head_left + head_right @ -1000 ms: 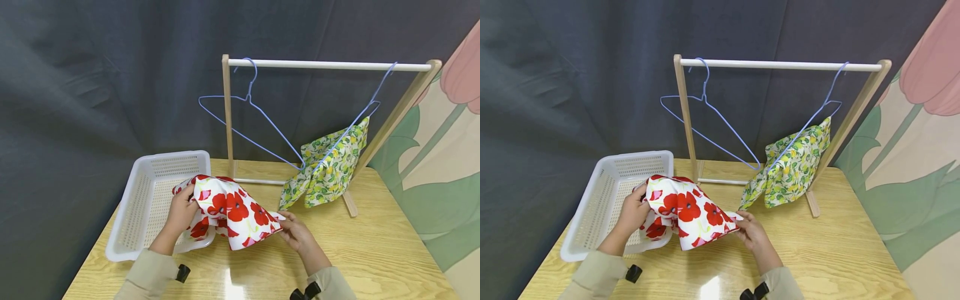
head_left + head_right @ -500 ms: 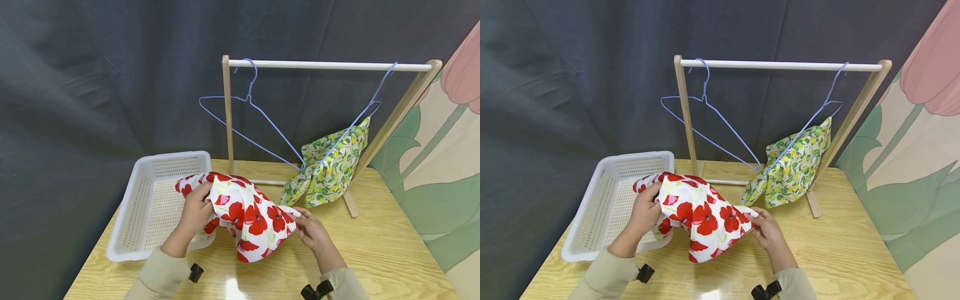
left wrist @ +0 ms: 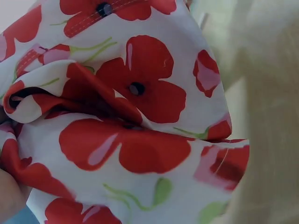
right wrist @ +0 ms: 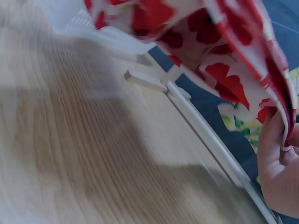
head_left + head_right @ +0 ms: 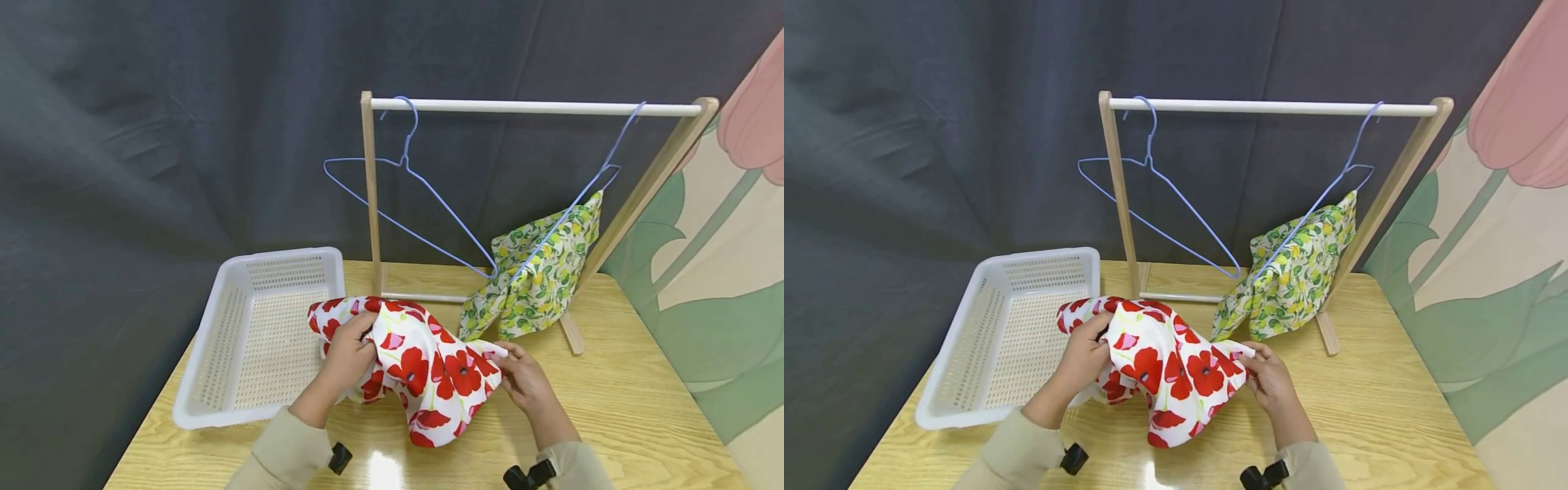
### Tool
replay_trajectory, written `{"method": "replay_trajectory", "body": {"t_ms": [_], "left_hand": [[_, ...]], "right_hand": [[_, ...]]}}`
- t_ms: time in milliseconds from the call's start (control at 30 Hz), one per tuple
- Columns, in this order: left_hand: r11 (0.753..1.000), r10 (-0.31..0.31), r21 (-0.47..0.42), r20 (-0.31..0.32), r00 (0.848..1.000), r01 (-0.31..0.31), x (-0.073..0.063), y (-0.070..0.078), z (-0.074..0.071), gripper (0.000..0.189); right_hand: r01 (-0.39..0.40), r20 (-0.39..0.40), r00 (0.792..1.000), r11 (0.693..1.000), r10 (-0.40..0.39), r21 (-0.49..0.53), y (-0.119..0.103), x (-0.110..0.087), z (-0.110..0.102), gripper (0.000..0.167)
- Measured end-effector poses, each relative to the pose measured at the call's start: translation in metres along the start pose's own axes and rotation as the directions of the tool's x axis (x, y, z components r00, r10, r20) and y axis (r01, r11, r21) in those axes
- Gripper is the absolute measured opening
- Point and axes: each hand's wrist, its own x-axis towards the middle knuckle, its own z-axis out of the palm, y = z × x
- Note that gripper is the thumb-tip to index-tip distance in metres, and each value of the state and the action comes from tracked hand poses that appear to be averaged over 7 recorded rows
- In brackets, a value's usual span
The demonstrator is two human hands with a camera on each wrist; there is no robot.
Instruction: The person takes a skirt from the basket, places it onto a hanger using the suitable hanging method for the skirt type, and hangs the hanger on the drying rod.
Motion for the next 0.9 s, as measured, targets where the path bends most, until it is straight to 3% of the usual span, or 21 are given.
{"method": "replay_trajectory", "body": {"t_ms": [367, 567, 767, 900], "left_hand": [[0.996, -0.087, -0.009, 0.085, 0.993, 0.088, -0.023, -0.031, 0.026, 0.029], [0.992, -0.122, 0.015, 0.072, 0.99, 0.122, -0.032, -0.047, 0.029, 0.033], [0.984, -0.178, 0.05, 0.137, 0.974, 0.173, -0.039, -0.057, 0.028, 0.029], [0.981, -0.183, 0.101, 0.179, 0.967, 0.167, -0.039, -0.057, 0.025, 0.031]], "right_hand": [[-0.117, -0.1, 0.99, 0.984, 0.104, -0.132, 0.005, 0.003, -0.011, 0.024], [-0.127, -0.124, 0.987, 0.978, 0.107, -0.168, 0.008, 0.006, -0.015, 0.022], [-0.14, -0.154, 0.982, 0.97, 0.11, -0.198, 0.012, 0.009, -0.021, 0.018], [-0.158, -0.184, 0.975, 0.969, 0.123, -0.191, 0.015, 0.011, -0.023, 0.011]]}}
